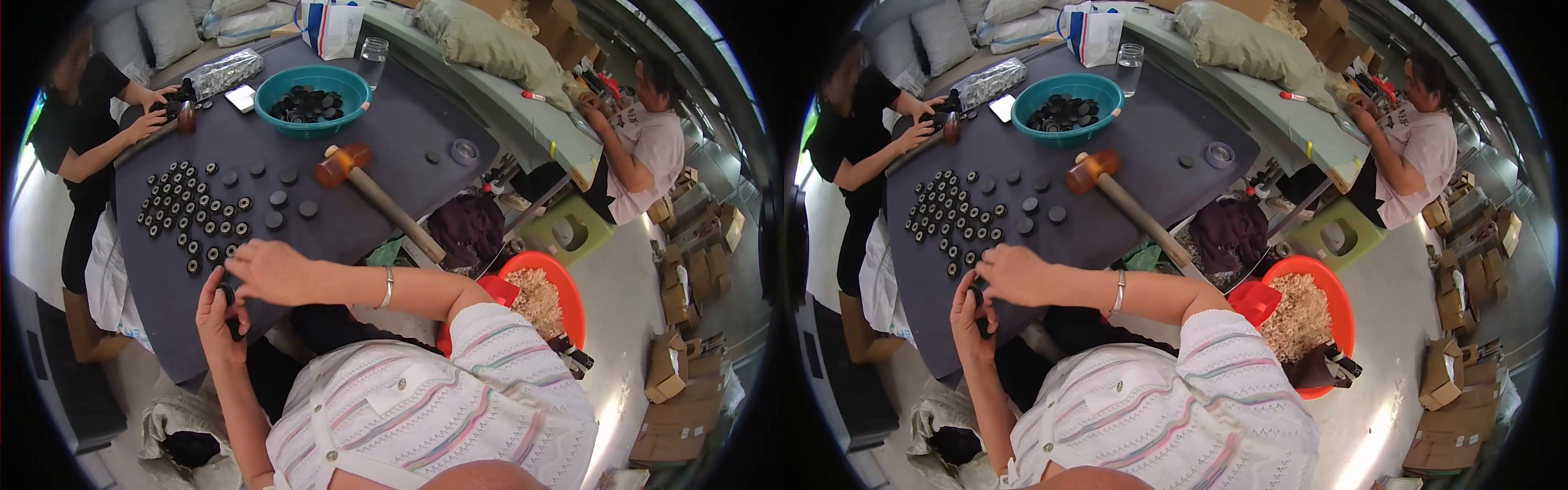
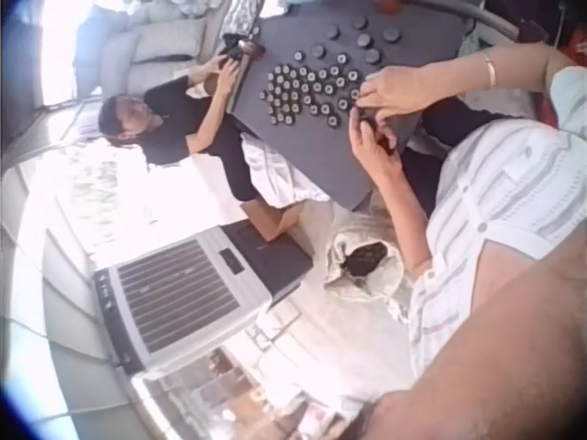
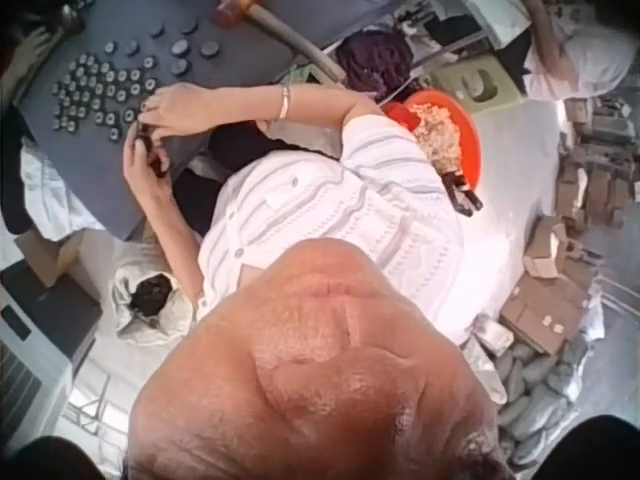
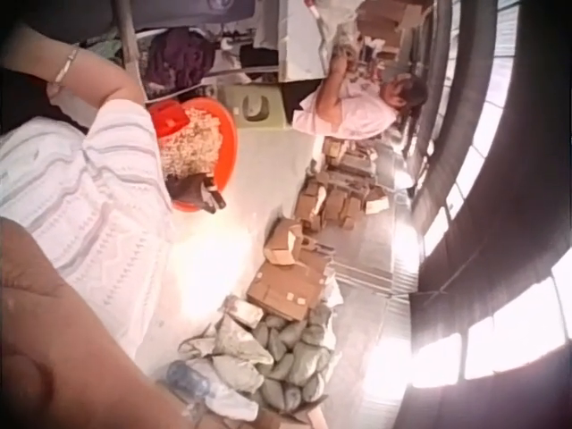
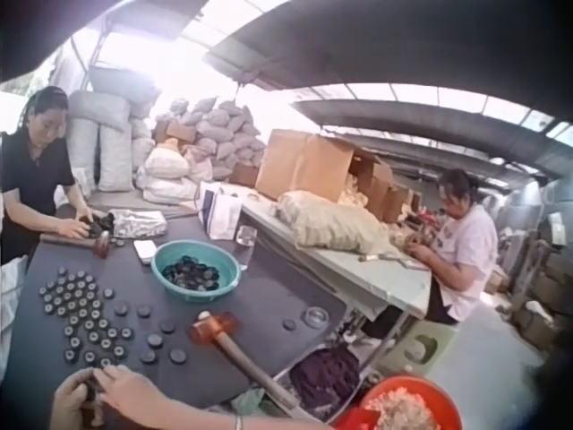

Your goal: The person assembles small mechanical components by inserting metal rings into rubber bases and seating them with a mallet.

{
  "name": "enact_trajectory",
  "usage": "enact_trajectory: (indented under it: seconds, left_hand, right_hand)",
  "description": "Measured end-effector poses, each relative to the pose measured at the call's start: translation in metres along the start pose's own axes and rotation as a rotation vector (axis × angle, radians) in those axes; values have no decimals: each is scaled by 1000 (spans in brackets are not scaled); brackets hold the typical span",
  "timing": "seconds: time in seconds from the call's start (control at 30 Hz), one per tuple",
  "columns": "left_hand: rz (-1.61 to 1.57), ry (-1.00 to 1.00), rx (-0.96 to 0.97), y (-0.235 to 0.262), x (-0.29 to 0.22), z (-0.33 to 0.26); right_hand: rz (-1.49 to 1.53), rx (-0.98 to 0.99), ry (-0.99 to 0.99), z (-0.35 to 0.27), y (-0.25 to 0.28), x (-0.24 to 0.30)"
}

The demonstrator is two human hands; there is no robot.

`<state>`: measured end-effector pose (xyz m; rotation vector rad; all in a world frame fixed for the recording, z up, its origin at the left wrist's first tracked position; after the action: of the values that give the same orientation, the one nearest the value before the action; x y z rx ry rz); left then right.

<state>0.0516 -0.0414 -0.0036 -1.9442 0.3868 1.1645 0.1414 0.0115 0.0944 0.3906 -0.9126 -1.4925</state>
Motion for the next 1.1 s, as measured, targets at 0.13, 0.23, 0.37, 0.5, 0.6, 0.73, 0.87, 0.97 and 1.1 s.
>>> enact_trajectory:
  seconds: [0.13, 0.23, 0.37, 0.5, 0.6, 0.73, 0.87, 0.97, 1.1]
  left_hand:
    - [-50, -27, 134, -24, -8, -15]
    - [-136, 1, 213, -25, -6, -21]
    - [-178, 37, 132, -19, -6, -24]
    - [-65, 64, 98, -13, -8, -14]
    - [-350, 43, -32, 30, -16, 16]
    - [-413, 47, -192, 58, -13, 17]
    - [-412, 7, -123, 54, -14, 17]
    - [-415, 9, -103, 54, -16, 17]
    - [-418, 15, -80, 52, -16, 17]
  right_hand:
    - [514, -31, -140, -5, -4, 1]
    - [740, -67, -250, -10, -11, 2]
    - [876, -97, -387, -14, -24, 1]
    - [797, -183, -400, -1, 9, -9]
    - [876, -92, -587, 6, 2, -55]
    - [432, 177, -371, 20, -17, -54]
    - [101, 290, -160, 35, -39, -57]
    - [15, 330, -71, 43, -53, -56]
    - [-48, 442, 5, 42, -76, -53]
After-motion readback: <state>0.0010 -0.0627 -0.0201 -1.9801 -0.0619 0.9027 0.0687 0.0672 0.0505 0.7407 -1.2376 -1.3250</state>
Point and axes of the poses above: each hand's wrist, its own z-axis towards the middle knuckle, its own y-axis out of the back of the hand, x = y × z, the point moved 10 cm from there along z, towards the middle knuckle, and after that the axes turned 11 degrees about -x, right-handed, at the moved point
